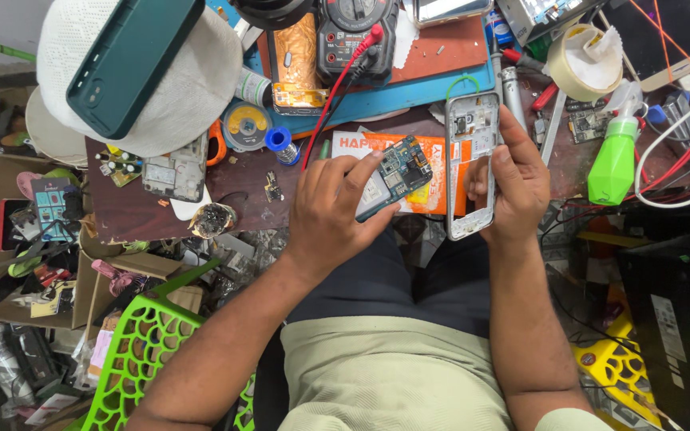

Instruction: The person removes the back cover of a white smartphone, then detaches the motherboard and battery from the chassis. They handle the internal components and place them on the workbench.

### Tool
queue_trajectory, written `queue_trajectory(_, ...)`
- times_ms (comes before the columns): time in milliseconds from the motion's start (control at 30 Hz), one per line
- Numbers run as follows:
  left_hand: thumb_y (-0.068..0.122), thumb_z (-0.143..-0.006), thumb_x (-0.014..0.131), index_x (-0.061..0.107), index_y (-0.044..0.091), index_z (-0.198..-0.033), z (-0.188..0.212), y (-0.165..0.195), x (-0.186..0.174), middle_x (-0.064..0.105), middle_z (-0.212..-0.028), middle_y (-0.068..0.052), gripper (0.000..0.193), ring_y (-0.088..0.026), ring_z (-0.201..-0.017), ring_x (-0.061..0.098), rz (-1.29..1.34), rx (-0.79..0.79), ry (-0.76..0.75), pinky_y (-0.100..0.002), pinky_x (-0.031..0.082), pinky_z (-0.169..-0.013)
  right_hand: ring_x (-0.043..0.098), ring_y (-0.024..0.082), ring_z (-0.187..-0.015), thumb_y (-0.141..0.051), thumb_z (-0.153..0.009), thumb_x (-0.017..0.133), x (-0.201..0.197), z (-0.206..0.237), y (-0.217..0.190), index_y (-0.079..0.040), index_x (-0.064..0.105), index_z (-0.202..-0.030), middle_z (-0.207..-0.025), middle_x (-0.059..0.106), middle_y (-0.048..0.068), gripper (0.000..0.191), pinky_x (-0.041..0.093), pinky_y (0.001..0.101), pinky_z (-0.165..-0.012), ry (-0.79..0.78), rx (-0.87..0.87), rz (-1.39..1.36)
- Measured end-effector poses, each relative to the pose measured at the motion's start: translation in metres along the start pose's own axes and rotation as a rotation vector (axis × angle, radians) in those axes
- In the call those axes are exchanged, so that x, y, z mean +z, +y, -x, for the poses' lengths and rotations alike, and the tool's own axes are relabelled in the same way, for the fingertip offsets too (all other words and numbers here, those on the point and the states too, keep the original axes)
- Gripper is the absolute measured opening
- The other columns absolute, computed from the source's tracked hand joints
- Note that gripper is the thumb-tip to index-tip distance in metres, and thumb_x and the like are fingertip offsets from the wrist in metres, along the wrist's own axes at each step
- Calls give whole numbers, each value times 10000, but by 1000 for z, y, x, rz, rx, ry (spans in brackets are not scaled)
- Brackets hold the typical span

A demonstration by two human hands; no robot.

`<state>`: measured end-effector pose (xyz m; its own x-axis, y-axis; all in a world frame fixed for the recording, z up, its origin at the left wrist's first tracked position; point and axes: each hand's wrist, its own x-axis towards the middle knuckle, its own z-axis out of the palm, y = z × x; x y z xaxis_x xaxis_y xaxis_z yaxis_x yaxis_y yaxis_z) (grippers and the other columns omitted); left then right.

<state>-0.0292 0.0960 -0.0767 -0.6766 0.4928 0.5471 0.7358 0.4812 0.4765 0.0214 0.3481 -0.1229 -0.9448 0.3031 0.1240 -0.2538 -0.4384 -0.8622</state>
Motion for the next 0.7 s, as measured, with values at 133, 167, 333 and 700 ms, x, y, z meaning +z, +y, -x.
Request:
queue_trajectory(133,257,-845,874,488,133,-1455,1,-3,5,588,-1260,-98,733,-320,-1163,581,1,15,-5,-465,459,-1021,509,67,-612,-129,-1124,562,-2,1,2,45,448,-1587,-838,608,47,508,451,224,-576,20,12,14)
queue_trajectory(167,266,-849,868,485,126,-1459,1,-4,5,586,-1268,-104,734,-324,-1183,578,-8,13,-20,-468,454,-1035,510,67,-613,-128,-1119,562,-2,1,2,46,444,-1585,-877,617,52,511,451,225,-573,30,15,19)
queue_trajectory(333,323,-850,845,471,91,-1463,-1,-3,7,562,-1298,-142,755,-350,-1241,546,-56,-16,-73,-484,438,-1073,515,69,-612,-133,-1148,564,-4,2,4,22,452,-1605,-796,611,54,496,461,230,-587,23,-3,-18)
queue_trajectory(700,127,-704,754,452,134,-1492,-6,-12,-1,559,-1308,-114,844,-340,-1215,545,96,-10,-196,-498,415,-1073,486,79,-627,-91,-1213,518,-9,4,12,34,436,-1587,-878,608,56,403,429,233,-607,51,-62,25)
